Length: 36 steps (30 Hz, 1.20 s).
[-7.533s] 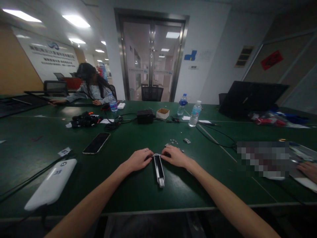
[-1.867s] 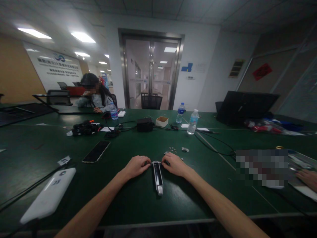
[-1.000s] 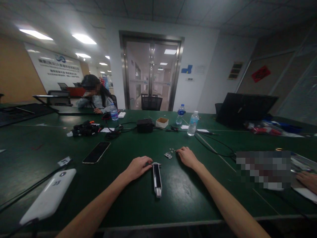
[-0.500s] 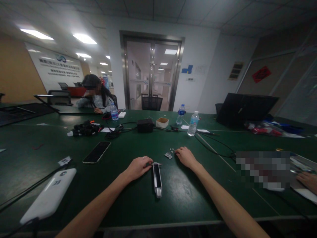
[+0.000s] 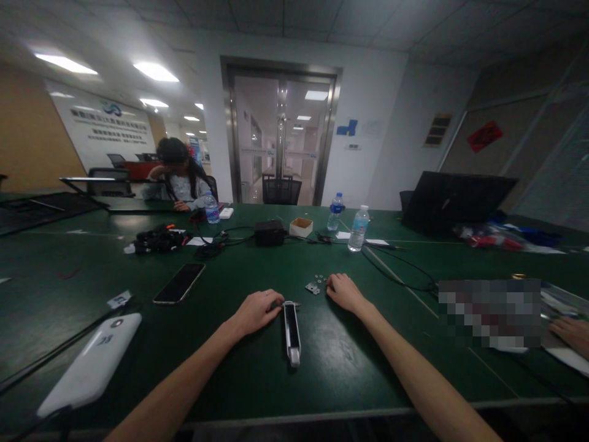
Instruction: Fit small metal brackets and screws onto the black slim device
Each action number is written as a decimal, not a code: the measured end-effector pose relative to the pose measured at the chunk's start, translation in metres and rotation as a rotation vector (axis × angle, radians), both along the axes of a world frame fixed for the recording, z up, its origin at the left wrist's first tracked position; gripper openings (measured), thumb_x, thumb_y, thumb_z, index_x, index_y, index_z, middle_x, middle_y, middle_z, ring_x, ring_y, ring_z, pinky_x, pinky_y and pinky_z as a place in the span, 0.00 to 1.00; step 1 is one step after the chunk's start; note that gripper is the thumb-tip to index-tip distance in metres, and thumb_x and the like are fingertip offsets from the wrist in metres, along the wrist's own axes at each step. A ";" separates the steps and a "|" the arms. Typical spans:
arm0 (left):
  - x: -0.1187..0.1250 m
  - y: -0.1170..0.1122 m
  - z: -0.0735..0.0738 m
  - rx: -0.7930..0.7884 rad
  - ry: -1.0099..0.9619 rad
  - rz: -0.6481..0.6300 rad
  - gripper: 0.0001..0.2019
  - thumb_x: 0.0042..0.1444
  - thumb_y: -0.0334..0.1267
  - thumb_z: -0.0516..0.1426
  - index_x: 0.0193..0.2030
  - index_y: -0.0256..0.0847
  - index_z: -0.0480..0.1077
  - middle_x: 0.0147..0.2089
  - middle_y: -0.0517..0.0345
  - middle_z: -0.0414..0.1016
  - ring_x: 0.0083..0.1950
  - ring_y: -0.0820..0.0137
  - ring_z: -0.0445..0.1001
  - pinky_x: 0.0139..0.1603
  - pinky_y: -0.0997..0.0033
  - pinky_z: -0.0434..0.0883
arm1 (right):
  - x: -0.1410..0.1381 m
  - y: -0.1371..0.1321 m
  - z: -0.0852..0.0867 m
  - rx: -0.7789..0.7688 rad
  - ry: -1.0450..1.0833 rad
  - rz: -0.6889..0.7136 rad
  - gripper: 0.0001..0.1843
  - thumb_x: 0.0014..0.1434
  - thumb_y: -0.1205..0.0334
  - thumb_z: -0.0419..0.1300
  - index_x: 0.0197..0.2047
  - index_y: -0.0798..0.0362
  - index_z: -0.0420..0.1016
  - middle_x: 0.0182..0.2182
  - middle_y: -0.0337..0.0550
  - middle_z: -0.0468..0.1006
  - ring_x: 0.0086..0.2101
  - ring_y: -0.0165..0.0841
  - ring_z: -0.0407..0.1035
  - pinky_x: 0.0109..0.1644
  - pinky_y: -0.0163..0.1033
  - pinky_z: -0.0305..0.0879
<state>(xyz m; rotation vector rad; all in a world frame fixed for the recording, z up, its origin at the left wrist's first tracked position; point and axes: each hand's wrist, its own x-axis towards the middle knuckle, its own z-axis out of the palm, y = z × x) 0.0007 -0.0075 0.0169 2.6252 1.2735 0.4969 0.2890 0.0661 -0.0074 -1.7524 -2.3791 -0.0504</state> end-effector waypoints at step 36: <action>0.003 -0.005 0.004 0.087 -0.028 0.057 0.10 0.62 0.39 0.52 0.46 0.39 0.69 0.42 0.56 0.73 0.41 0.68 0.71 0.42 0.68 0.67 | -0.055 -0.048 0.010 0.044 0.476 0.479 0.02 0.60 0.66 0.57 0.35 0.53 0.70 0.33 0.42 0.73 0.35 0.33 0.66 0.40 0.39 0.64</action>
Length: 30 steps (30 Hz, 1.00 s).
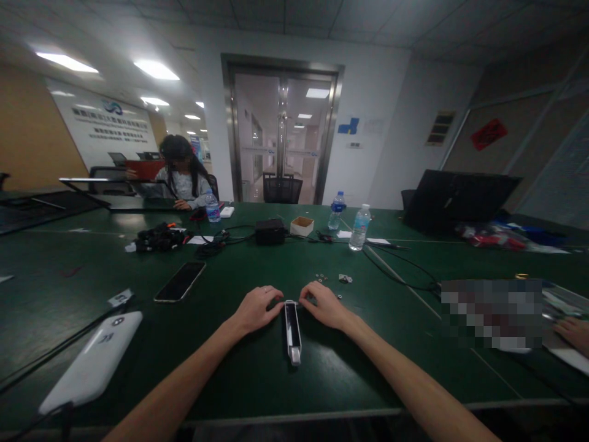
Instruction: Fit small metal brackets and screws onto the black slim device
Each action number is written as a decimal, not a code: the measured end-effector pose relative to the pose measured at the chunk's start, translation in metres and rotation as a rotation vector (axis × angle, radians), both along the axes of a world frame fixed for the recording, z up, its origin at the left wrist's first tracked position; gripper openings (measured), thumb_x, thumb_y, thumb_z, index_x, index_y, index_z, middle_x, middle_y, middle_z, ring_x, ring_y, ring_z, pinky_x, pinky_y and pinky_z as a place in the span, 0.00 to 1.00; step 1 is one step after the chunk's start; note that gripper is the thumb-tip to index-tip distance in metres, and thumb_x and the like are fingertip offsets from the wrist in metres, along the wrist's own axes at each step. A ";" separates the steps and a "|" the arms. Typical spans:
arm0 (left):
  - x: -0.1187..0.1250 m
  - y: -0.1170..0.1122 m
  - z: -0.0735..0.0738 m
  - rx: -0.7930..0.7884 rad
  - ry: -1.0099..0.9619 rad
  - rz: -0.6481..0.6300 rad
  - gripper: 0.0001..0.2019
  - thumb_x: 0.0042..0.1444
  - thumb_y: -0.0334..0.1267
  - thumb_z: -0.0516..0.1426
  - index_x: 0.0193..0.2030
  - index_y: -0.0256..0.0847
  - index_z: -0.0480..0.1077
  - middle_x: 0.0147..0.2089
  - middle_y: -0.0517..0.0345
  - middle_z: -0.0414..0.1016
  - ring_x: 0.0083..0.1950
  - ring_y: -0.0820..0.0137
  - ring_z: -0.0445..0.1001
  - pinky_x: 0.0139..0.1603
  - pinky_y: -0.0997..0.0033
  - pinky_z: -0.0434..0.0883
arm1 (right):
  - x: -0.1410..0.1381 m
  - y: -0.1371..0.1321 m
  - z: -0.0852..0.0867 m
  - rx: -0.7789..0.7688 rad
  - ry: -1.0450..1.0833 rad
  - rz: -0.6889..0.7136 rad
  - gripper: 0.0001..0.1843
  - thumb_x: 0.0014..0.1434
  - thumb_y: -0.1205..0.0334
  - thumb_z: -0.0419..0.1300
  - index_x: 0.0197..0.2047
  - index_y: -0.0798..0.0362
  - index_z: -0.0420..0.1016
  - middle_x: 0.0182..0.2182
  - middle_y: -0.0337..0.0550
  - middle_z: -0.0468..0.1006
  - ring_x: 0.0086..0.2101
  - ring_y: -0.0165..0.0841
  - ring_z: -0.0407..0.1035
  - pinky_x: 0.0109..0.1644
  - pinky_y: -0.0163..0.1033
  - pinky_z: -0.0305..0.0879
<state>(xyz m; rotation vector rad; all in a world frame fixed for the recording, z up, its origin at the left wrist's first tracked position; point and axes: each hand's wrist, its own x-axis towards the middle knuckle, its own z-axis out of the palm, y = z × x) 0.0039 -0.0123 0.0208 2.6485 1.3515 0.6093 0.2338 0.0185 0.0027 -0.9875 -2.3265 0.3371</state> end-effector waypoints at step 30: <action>0.004 0.003 -0.015 0.083 -0.036 -0.220 0.06 0.62 0.32 0.53 0.44 0.39 0.69 0.42 0.57 0.74 0.40 0.70 0.72 0.41 0.72 0.67 | -0.013 -0.014 0.000 -0.025 0.101 0.181 0.03 0.58 0.70 0.59 0.35 0.53 0.71 0.33 0.42 0.73 0.37 0.33 0.67 0.42 0.38 0.65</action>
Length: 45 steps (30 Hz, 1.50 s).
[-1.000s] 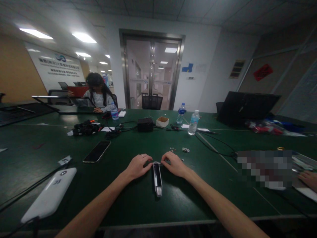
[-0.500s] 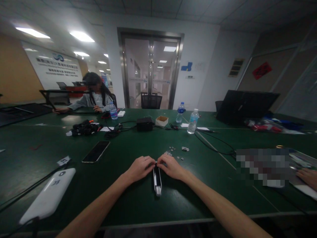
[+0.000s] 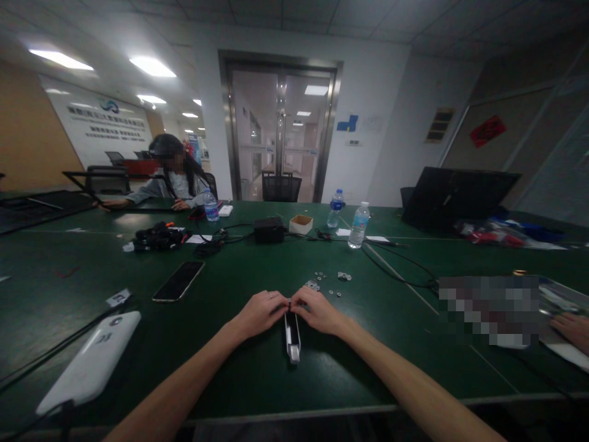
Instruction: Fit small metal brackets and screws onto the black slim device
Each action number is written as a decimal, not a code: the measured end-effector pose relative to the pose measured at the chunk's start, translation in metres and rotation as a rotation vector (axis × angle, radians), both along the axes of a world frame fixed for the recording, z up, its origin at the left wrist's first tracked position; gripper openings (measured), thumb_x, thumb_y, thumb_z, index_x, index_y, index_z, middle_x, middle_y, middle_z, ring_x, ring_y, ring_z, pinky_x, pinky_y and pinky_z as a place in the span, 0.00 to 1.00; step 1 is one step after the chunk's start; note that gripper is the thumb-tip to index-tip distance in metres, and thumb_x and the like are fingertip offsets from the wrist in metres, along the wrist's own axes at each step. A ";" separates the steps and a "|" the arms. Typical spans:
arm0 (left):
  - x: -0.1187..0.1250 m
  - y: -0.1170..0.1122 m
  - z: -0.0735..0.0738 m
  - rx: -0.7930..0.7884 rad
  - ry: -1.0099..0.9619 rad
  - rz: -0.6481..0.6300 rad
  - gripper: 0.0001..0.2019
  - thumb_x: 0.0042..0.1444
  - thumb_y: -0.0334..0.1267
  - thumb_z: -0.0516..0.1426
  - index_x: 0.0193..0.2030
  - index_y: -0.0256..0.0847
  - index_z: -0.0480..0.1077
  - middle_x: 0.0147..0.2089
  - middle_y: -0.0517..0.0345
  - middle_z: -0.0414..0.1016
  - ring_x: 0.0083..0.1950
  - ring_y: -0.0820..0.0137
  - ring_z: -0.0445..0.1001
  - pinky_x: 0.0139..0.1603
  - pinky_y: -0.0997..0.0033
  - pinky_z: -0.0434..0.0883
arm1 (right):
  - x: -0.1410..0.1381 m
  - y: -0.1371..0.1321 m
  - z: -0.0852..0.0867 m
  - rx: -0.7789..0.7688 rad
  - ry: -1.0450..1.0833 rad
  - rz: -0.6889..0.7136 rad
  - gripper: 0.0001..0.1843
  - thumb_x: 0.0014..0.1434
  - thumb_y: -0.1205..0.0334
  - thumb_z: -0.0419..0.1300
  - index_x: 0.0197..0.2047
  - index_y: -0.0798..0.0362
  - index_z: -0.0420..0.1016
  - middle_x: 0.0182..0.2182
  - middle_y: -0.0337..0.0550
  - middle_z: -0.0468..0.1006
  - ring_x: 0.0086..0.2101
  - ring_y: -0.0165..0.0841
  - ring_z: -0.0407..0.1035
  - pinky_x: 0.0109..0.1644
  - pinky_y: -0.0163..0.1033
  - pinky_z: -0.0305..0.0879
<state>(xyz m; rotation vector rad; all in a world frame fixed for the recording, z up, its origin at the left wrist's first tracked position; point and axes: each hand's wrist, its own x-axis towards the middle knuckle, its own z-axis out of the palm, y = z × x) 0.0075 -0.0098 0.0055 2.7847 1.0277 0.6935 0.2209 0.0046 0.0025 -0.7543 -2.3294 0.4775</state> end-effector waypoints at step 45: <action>0.001 -0.002 0.002 -0.003 0.027 -0.025 0.06 0.63 0.33 0.53 0.44 0.39 0.69 0.43 0.56 0.73 0.41 0.71 0.72 0.42 0.72 0.67 | 0.002 0.003 -0.004 0.032 -0.095 -0.012 0.05 0.63 0.62 0.56 0.37 0.53 0.70 0.34 0.42 0.72 0.36 0.32 0.66 0.40 0.37 0.64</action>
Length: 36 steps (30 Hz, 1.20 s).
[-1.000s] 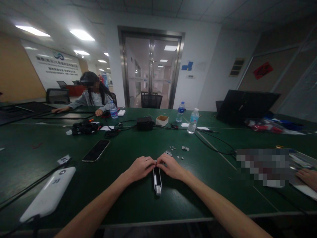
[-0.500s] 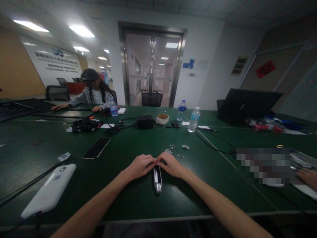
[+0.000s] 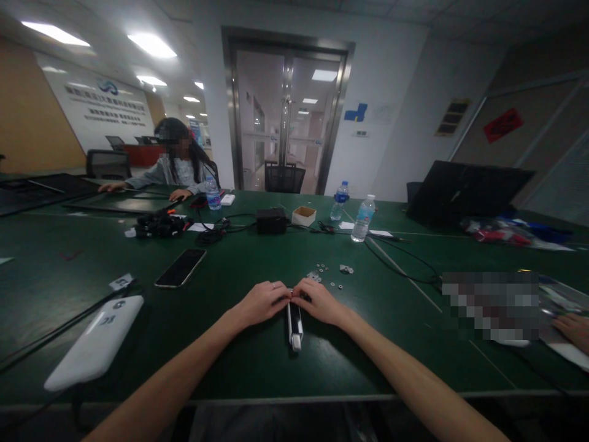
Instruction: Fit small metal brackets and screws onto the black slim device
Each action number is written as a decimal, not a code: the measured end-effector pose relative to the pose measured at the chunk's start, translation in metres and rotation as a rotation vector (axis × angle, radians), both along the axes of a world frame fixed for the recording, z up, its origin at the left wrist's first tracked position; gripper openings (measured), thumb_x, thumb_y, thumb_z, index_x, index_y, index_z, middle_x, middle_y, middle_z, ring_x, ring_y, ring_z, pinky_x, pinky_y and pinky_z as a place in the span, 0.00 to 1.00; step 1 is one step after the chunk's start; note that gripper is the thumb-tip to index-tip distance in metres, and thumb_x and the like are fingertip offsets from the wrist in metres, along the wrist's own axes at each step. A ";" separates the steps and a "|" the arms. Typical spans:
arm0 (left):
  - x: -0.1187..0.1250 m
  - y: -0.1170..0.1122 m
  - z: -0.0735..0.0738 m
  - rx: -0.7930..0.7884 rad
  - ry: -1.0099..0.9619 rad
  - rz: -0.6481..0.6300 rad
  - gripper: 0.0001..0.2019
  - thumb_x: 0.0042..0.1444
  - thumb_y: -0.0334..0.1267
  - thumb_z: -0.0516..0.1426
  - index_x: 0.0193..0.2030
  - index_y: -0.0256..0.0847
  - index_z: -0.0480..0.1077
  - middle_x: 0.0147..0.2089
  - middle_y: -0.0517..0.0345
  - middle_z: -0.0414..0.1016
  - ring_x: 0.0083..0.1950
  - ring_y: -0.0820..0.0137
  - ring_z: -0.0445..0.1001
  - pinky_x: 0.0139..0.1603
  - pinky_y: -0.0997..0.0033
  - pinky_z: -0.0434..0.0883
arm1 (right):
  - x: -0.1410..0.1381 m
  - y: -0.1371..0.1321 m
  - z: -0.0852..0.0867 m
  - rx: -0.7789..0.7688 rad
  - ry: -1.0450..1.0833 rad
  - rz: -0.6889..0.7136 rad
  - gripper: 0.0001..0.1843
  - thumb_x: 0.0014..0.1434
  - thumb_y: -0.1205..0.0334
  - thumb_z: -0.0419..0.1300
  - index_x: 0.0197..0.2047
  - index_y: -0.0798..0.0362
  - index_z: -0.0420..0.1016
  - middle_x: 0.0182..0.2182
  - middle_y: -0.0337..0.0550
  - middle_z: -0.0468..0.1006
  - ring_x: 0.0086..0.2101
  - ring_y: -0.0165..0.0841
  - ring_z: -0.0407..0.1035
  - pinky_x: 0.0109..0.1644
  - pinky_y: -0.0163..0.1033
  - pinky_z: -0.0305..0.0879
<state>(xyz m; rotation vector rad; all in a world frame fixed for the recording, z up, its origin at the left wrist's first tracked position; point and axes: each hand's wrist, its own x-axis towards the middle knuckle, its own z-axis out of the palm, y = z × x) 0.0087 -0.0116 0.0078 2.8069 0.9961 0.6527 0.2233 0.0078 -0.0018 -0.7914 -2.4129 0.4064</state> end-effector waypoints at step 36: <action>-0.004 0.003 0.004 0.008 -0.025 0.135 0.07 0.60 0.35 0.53 0.44 0.38 0.68 0.35 0.59 0.71 0.31 0.73 0.68 0.33 0.74 0.64 | 0.004 0.000 0.008 0.105 0.041 -0.045 0.07 0.62 0.64 0.56 0.43 0.53 0.72 0.38 0.45 0.74 0.40 0.34 0.68 0.45 0.40 0.66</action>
